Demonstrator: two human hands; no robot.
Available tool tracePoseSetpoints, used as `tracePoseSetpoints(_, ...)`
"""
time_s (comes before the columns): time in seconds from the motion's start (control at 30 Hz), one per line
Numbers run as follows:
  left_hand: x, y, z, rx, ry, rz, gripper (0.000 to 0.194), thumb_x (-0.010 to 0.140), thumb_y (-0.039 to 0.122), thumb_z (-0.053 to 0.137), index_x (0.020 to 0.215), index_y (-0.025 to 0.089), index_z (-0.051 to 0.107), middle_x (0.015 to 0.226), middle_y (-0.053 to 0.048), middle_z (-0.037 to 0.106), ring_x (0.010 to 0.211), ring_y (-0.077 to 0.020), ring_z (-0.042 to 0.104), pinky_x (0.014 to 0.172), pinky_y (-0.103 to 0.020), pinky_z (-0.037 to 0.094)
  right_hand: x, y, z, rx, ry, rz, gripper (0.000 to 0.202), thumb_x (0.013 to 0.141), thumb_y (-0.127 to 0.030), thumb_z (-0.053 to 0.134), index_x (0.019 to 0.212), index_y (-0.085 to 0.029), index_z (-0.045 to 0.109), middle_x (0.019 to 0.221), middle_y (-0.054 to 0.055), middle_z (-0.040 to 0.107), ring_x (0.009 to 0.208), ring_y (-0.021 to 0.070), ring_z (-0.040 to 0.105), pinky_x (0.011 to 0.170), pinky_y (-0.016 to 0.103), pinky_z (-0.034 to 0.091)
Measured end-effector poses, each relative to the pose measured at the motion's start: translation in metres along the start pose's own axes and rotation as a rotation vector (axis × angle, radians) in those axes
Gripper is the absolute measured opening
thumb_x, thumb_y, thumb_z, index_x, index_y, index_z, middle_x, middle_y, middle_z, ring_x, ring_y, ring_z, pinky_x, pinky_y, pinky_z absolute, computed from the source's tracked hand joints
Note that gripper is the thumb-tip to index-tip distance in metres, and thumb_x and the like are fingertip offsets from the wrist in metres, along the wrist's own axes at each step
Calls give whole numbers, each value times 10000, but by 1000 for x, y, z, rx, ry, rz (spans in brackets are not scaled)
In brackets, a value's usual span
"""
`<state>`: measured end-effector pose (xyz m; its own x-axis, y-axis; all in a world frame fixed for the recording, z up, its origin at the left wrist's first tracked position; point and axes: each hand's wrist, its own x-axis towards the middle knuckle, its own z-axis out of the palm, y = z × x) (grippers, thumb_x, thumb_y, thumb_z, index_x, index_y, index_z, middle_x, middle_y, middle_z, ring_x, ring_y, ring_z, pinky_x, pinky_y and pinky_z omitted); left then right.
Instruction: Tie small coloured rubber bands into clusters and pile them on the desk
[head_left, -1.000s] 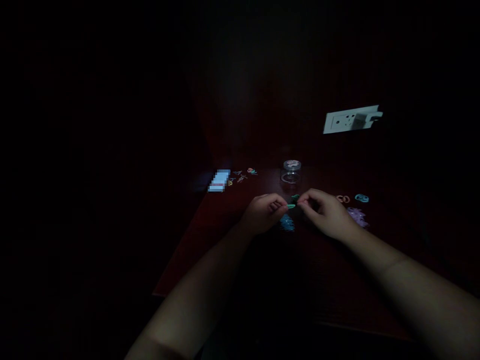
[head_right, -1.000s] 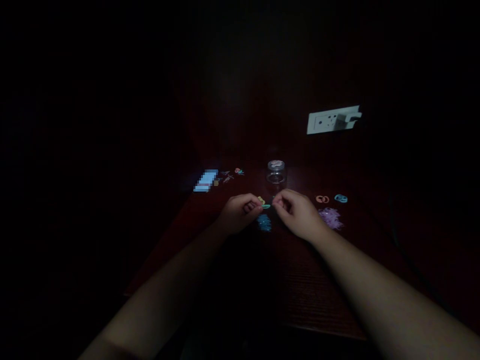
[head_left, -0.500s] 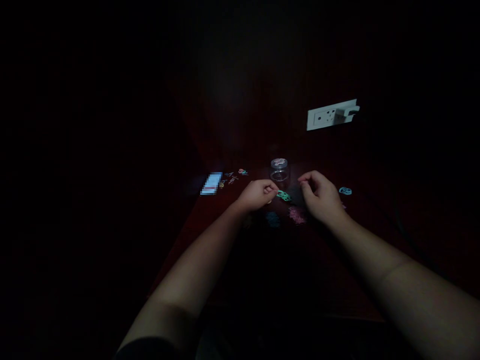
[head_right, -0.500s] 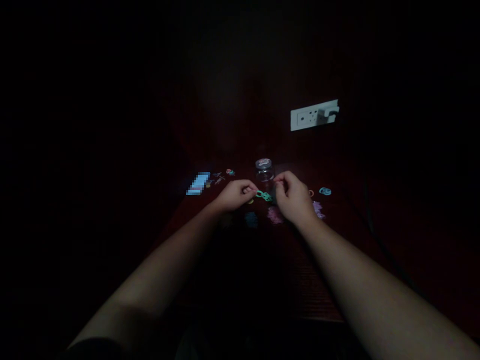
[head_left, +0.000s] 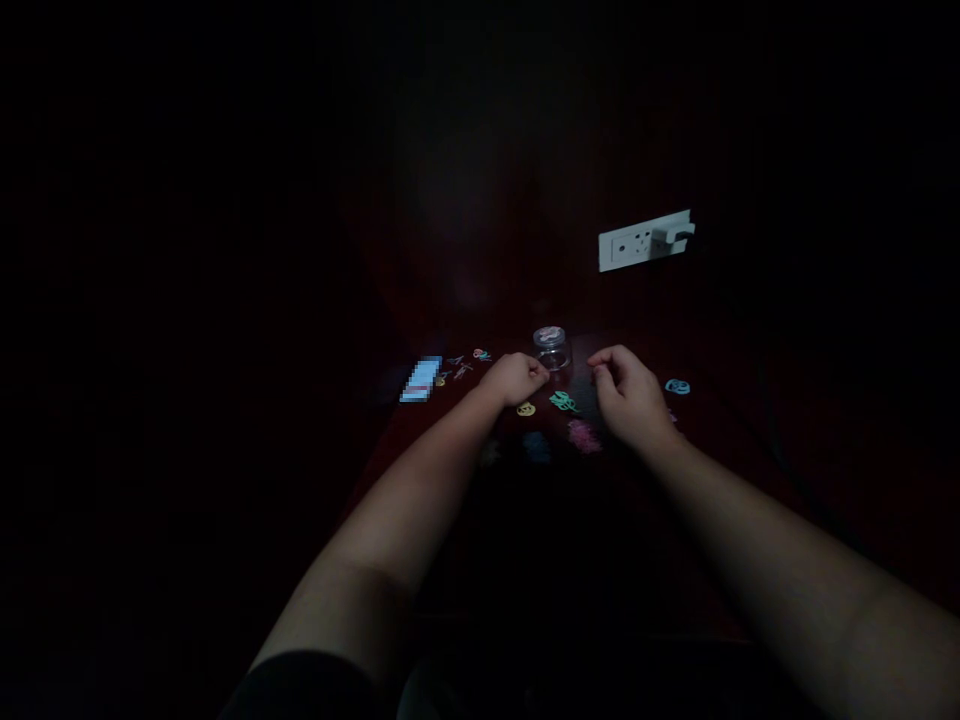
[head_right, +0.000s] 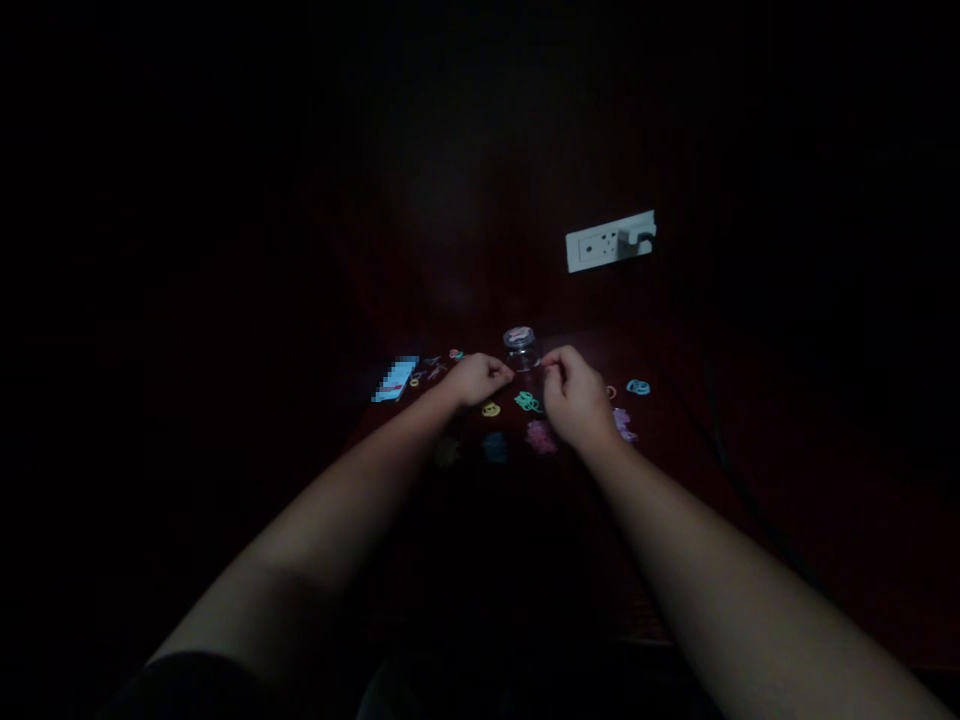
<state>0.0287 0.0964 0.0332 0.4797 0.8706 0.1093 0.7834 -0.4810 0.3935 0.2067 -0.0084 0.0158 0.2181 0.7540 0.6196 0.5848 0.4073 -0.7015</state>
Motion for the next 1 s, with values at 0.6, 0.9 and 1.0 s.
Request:
tracePoseSetpoints(0.6,-13,-133,-82,299,29,-414,221,801,229,627,998,175,712,1069,-111,730,977,-223,672,854,-251,480,-29,-19,9,85,-559,-308,214,874,-205,501,661,-205,480,603,-24,534,540,110,479,532,247,348)
tracePoseSetpoints(0.9,10,-125,-43,455,-1,-497,296,836,391,599,943,148,729,1053,-194,721,1017,-261,678,875,-271,487,-26,-20,4,-39,-565,-334,188,878,-199,498,692,-204,528,639,3,606,554,121,527,542,257,355)
tracePoseSetpoints(1.0,11,-130,-41,470,13,-515,302,843,396,590,958,152,728,1032,-188,726,1029,-253,673,877,-258,482,-25,-21,2,-82,-555,-343,184,887,-220,497,712,-200,547,663,15,625,573,129,547,553,259,359)
